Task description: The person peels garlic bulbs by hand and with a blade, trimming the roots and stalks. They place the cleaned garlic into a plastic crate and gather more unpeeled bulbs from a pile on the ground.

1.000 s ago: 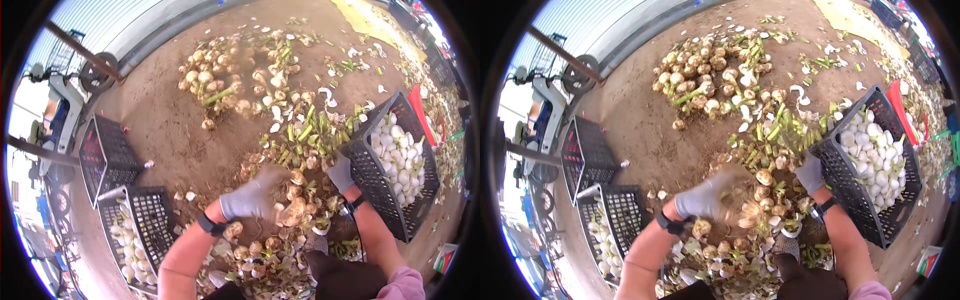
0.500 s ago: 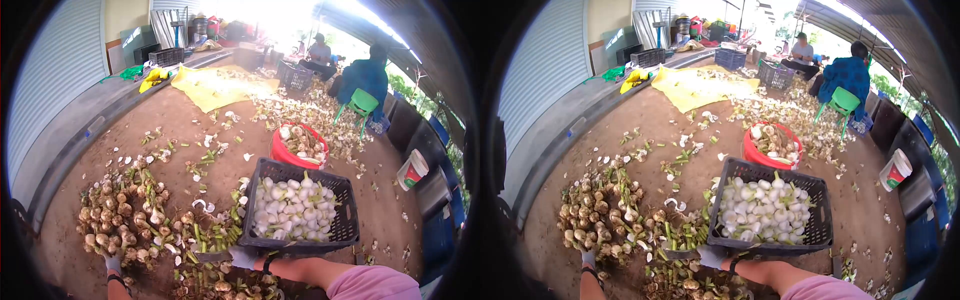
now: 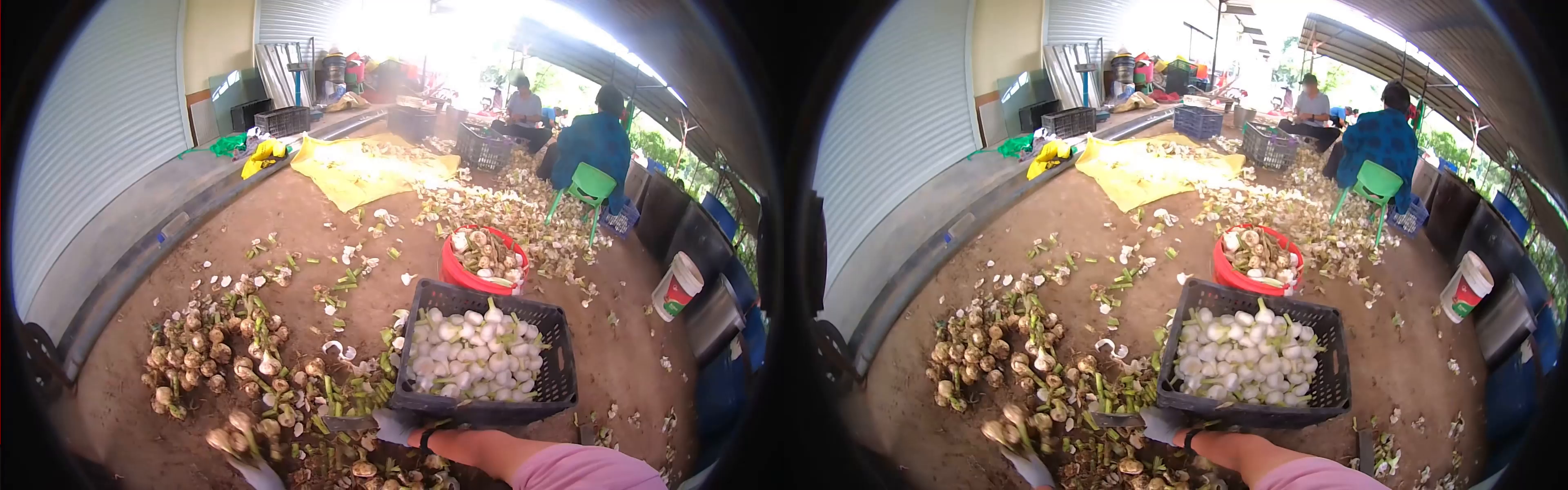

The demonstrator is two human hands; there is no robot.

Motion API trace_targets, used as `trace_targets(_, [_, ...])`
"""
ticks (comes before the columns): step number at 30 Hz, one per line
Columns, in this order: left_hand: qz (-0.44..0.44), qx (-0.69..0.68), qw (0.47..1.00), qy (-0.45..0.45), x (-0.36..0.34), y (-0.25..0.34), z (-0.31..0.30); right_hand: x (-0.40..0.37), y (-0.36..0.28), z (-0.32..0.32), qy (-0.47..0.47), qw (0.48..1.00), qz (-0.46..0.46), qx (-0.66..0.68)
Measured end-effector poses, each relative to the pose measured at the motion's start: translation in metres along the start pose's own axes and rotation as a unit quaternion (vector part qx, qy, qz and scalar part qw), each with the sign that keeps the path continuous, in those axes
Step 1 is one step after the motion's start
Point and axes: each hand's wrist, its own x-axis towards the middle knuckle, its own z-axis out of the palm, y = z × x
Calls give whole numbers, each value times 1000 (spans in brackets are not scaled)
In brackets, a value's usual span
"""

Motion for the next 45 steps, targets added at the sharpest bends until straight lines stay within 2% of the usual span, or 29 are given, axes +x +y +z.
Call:
trace_targets(2, [-22,85,979,-182,-59,68,-75,-2,-2,-5,-31,999,21,-4])
trace_targets(5, [-2,128,977,-169,-111,79,-115,-4,2,0,11,1000,-5,-11])
trace_targets(8, [-76,229,937,-254,-113,106,-150,-7,1,-5,16,1000,-17,6])
trace_targets(11, [-38,195,958,-205,-77,42,-134,-7,-1,-12,-8,999,-2,39])
trace_targets(14, [-86,74,940,-320,-4,-112,-46,-16,-12,-20,-9,997,18,70])
trace_targets(15, [-187,-101,921,-327,5,-107,-42,-18,-14,-21,-7,997,22,77])
trace_targets(16, [-290,-263,868,-306,13,-100,-37,-20,-15,-19,5,997,9,80])
trace_targets(17, [-378,-418,778,-279,17,-96,-34,-21,-18,-21,0,996,10,84])
trace_targets(19, [-255,-233,896,-280,10,-93,-37,-26,-26,-24,-9,995,12,94])
trace_targets(21, [-117,-39,956,-265,-3,-90,-33,-33,-33,-26,-20,993,6,113])
trace_targets(24, [-117,-95,958,-242,-12,-44,-41,-38,-43,-30,-66,991,17,120])
trace_targets(26, [-62,88,970,-217,-29,13,-57,-39,-46,-28,-82,985,19,148])
trace_targets(27, [-33,177,963,-201,-34,27,-59,-41,-44,-28,-70,983,11,169])
trace_targets(28, [31,189,959,-211,-33,4,-48,-44,-43,-27,-58,980,3,190])
trace_targets(29, [100,255,925,-262,-38,26,-55,-47,-44,-29,-45,976,-6,211])
trace_targets(31, [233,373,826,-352,-58,91,-78,-52,-46,-37,-55,976,0,210])
trace_targets(32, [253,413,784,-388,-63,93,-76,-53,-45,-40,-59,976,1,209])
trace_targets(35, [111,257,900,-333,-73,99,-84,-51,-32,-23,-54,977,-8,207])
trace_targets(38, [-31,171,933,-316,-59,42,-61,-54,-41,-39,-128,968,55,209])
trace_targets(41, [-13,-56,956,-289,-51,12,-42,-56,-30,-12,3,976,-14,216])
trace_targets(42, [92,79,975,-185,-61,12,-42,-65,-47,-43,-43,969,38,241])
trace_targets(43, [45,-118,965,-229,-61,23,-44,-63,-37,-35,-103,963,50,244])
trace_targets(44, [50,-161,960,-224,-61,30,-49,-68,-48,-53,-64,975,15,211])
trace_targets(45, [54,-194,956,-215,-66,43,-57,-66,-40,-35,-56,973,82,207])
